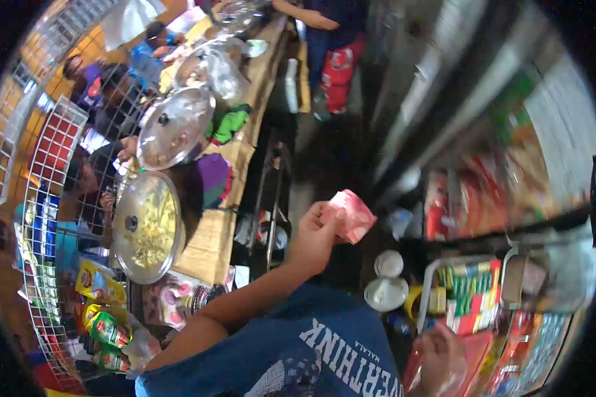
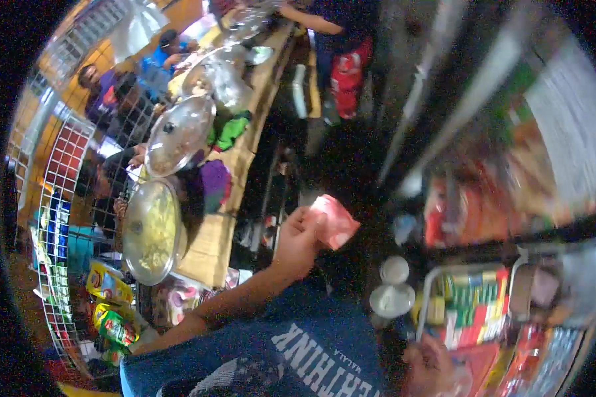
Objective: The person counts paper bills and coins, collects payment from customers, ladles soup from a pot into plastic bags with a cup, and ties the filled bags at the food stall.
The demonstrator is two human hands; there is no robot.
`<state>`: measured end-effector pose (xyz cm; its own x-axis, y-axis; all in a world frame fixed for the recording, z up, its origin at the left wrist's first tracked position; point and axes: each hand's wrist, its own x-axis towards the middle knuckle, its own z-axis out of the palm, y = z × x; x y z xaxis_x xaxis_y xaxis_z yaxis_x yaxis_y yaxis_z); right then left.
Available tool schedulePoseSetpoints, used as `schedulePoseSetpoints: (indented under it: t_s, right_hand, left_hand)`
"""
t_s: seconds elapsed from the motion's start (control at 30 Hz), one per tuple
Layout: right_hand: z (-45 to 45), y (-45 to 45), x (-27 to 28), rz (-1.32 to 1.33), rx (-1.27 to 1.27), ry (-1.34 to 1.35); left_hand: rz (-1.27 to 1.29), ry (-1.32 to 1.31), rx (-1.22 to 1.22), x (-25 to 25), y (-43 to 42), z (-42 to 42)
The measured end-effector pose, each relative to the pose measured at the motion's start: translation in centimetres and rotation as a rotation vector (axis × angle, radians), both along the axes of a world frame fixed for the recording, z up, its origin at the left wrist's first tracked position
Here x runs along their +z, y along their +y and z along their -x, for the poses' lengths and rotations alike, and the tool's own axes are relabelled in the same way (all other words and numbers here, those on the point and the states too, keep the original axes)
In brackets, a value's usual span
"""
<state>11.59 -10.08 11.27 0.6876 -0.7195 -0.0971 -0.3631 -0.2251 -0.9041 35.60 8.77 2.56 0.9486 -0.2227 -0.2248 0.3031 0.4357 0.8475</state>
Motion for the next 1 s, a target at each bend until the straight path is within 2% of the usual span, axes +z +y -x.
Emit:
schedulePoseSetpoints:
  t_s: [0.07, 0.13, 0.2, 0.27, 0.33, 0.4, 0.47, 0.5, 0.53, 0.57, 0.6, 0.67, 0.7, 0.73, 0.77, 0.8, 0.83, 0.87, 0.9, 0.97, 1.0]
  right_hand:
    - [-9.3, -1.8, -4.3, 0.142, 0.467, -0.225]
    - [-20.8, 1.9, -1.7, -0.042, 0.578, -0.341]
    - [-30.6, 5.0, 0.8, 0.253, 0.793, -0.474]
    - [-38.1, 7.7, 2.1, 0.144, 0.995, -0.467]
    - [-44.5, 10.5, 2.7, -0.112, 1.172, -0.423]
    - [-50.1, 13.5, 4.8, -0.069, 1.330, -0.486]
    - [-56.7, 17.0, 8.0, 0.075, 1.306, -0.602]
    - [-61.3, 18.5, 8.4, -0.092, 1.327, -0.582]
    - [-65.9, 20.5, 9.8, -0.125, 1.297, -0.427]
    - [-70.6, 22.9, 9.9, -0.140, 1.268, -0.541]
    - [-75.2, 25.3, 9.9, -0.183, 1.265, -0.533]
    - [-86.0, 30.5, 8.6, -0.190, 1.360, -0.558]
    - [-91.2, 33.9, 7.3, -0.235, 1.339, -0.653]
    - [-93.5, 36.4, 8.0, -0.217, 1.276, -0.551]
    - [-95.3, 39.1, 8.8, -0.198, 1.217, -0.452]
    - [-97.8, 41.4, 8.5, -0.249, 1.209, -0.528]
    - [-102.2, 44.8, 7.8, -0.164, 1.150, -0.565]
    - [-103.1, 46.6, 8.8, -0.250, 1.192, -0.495]
    - [-108.4, 50.2, 7.0, -0.230, 1.222, -0.516]
    - [-114.3, 55.6, 7.1, -0.323, 1.337, -0.512]
    - [-114.8, 56.9, 7.7, -0.292, 1.332, -0.588]
  left_hand:
    - [0.000, -0.038, 0.045, -0.3, 0.6, -3.9]
    - [0.002, -0.261, 0.104, 2.4, 1.3, -7.2]
    - [0.028, -0.282, 0.127, 3.7, 3.5, -10.9]
    - [0.001, -0.428, 0.275, 4.9, 5.5, -14.3]
    - [-0.099, -0.555, 0.349, 6.7, 8.4, -16.9]
    - [0.059, -0.640, 0.532, 7.6, 10.3, -19.0]
    - [0.010, -0.598, 0.658, 8.2, 12.6, -19.2]
    - [-0.157, -0.586, 0.655, 6.8, 14.0, -18.8]
    - [-0.318, -0.572, 0.644, 4.6, 15.6, -18.4]
    - [-0.499, -0.446, 0.596, 2.2, 17.2, -17.6]
    - [-0.678, -0.315, 0.535, 0.5, 18.4, -17.0]
    - [-0.851, -0.024, 0.501, 1.9, 19.1, -16.8]
    - [-1.013, -0.088, 0.592, -0.2, 19.4, -16.7]
    - [-1.175, -0.156, 0.686, -2.8, 19.6, -16.7]
    - [-1.257, -0.115, 0.764, -4.4, 19.6, -16.9]
    - [-1.334, -0.072, 0.851, -6.0, 19.4, -17.3]
    - [-1.390, -0.058, 0.970, -8.3, 19.1, -17.8]
    - [-1.488, -0.024, 1.006, -10.9, 19.2, -17.9]
    - [-1.561, 0.063, 1.073, -11.5, 18.6, -18.6]
    - [-1.690, 0.176, 1.195, -11.9, 18.3, -21.9]
    - [-1.753, 0.218, 1.227, -11.9, 18.3, -22.5]
